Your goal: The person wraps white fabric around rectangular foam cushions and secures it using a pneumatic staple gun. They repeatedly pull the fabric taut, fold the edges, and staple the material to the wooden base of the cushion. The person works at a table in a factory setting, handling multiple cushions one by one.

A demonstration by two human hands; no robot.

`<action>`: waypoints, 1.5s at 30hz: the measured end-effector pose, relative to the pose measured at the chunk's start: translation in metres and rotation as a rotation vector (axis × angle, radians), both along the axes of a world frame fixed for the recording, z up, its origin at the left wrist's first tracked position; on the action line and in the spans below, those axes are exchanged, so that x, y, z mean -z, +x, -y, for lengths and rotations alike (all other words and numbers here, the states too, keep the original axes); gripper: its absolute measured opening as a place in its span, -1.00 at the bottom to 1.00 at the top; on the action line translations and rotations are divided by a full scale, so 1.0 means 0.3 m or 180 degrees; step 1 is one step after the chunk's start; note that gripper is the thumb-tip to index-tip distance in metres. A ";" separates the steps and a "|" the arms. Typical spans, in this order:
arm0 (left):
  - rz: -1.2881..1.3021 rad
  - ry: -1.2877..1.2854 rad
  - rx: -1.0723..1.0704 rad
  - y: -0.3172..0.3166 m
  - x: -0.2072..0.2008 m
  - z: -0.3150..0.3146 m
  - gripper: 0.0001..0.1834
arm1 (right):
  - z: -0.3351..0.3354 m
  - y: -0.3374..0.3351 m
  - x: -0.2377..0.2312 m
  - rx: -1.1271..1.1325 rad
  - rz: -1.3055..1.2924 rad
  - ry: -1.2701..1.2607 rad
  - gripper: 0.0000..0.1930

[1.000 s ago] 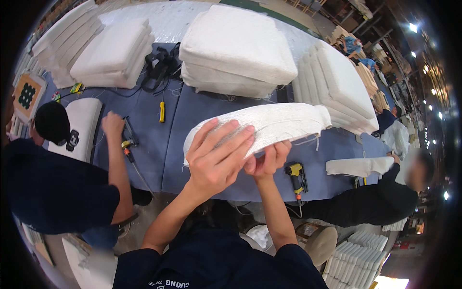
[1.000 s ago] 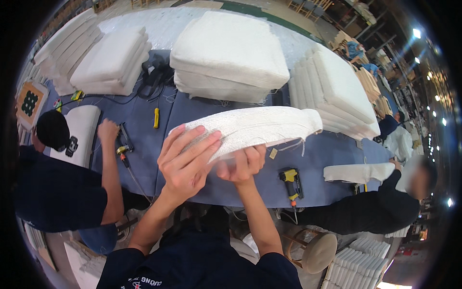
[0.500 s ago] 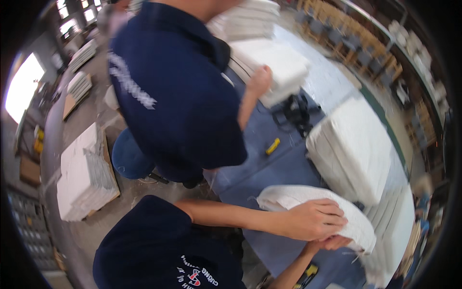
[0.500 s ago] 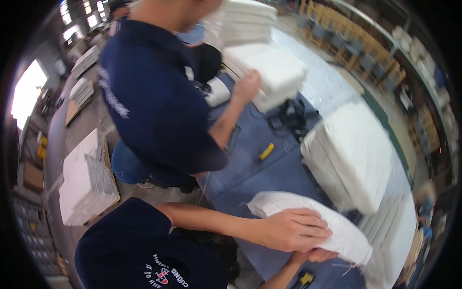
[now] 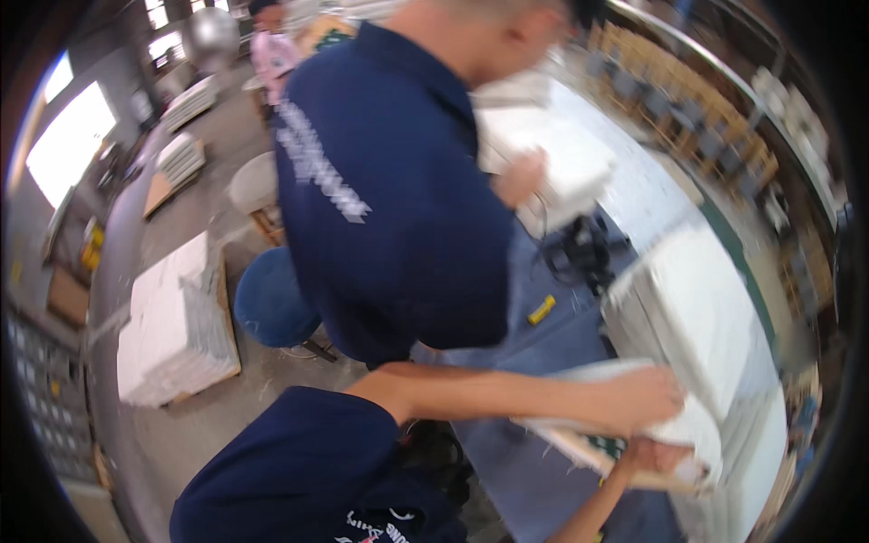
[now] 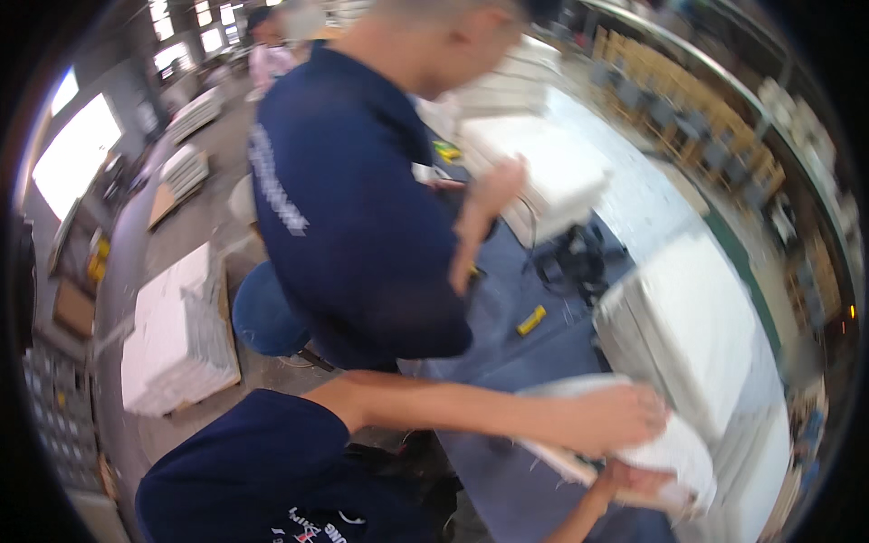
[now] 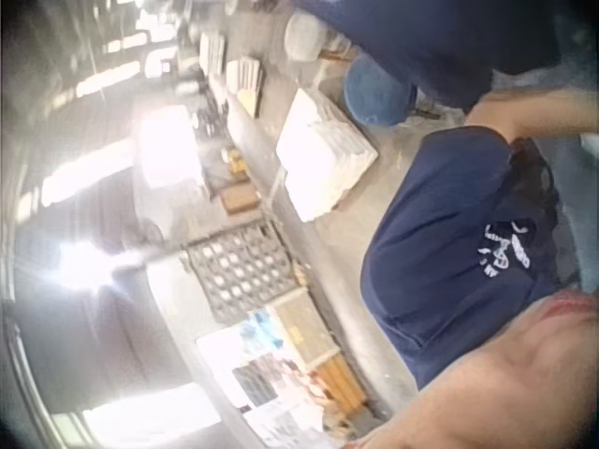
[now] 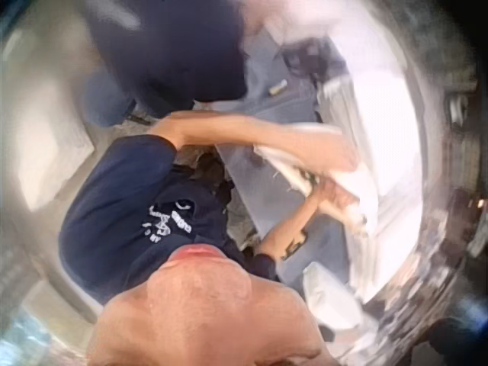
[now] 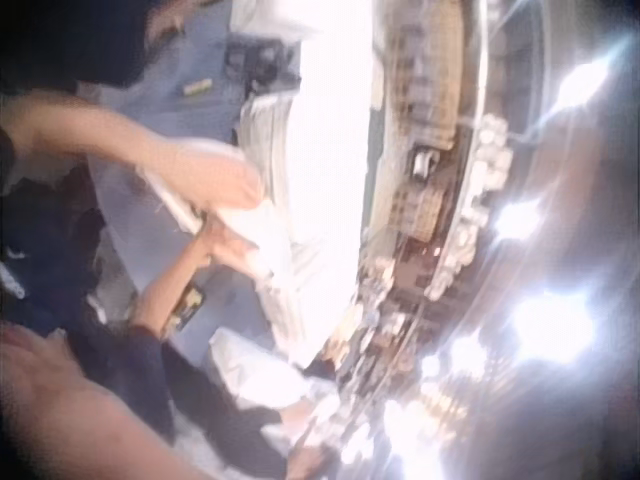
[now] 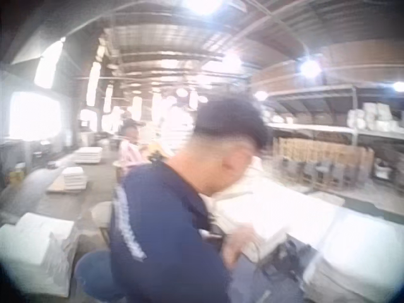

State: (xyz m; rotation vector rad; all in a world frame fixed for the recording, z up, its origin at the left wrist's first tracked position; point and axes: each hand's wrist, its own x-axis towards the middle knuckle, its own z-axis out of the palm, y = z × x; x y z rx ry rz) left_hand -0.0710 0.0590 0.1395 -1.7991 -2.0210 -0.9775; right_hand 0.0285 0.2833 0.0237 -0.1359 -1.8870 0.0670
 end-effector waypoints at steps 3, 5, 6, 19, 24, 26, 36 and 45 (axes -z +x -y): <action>-0.0094 0.0193 -0.0020 -0.012 -0.036 0.056 -0.41 | 0.157 -0.124 -0.056 -0.0259 -0.0597 0.0044 -0.39; -0.0354 0.0388 -0.0084 -0.024 -0.008 0.033 -0.42 | 0.166 -0.092 -0.115 -0.0450 -0.0538 -0.0079 -0.42; -0.0339 0.0377 0.0001 -0.032 -0.002 0.014 -0.40 | 0.168 -0.088 -0.130 -0.0578 -0.0468 -0.0127 -0.43; 0.0125 -0.0645 -0.0076 -0.100 -0.061 -0.016 -0.26 | 0.883 0.314 -0.916 -0.2784 -0.3826 -0.1071 -0.66; 0.0097 -0.0533 0.0052 -0.119 -0.064 -0.008 -0.29 | 0.979 0.490 -0.946 -0.7294 -0.2581 -0.3662 -0.89; 0.0107 -0.0443 0.0063 -0.135 -0.051 0.001 -0.28 | 0.945 0.491 -0.942 -0.7026 -0.2149 -0.3530 -0.90; 0.0122 -0.0385 -0.0001 -0.182 -0.044 -0.040 -0.31 | 0.813 0.499 -0.865 -0.5979 -0.2429 -0.2461 -0.88; 0.0158 -0.0727 -0.0178 -0.168 -0.084 -0.042 -0.20 | 0.703 0.646 -0.786 -0.5792 -0.1942 -0.3276 -0.86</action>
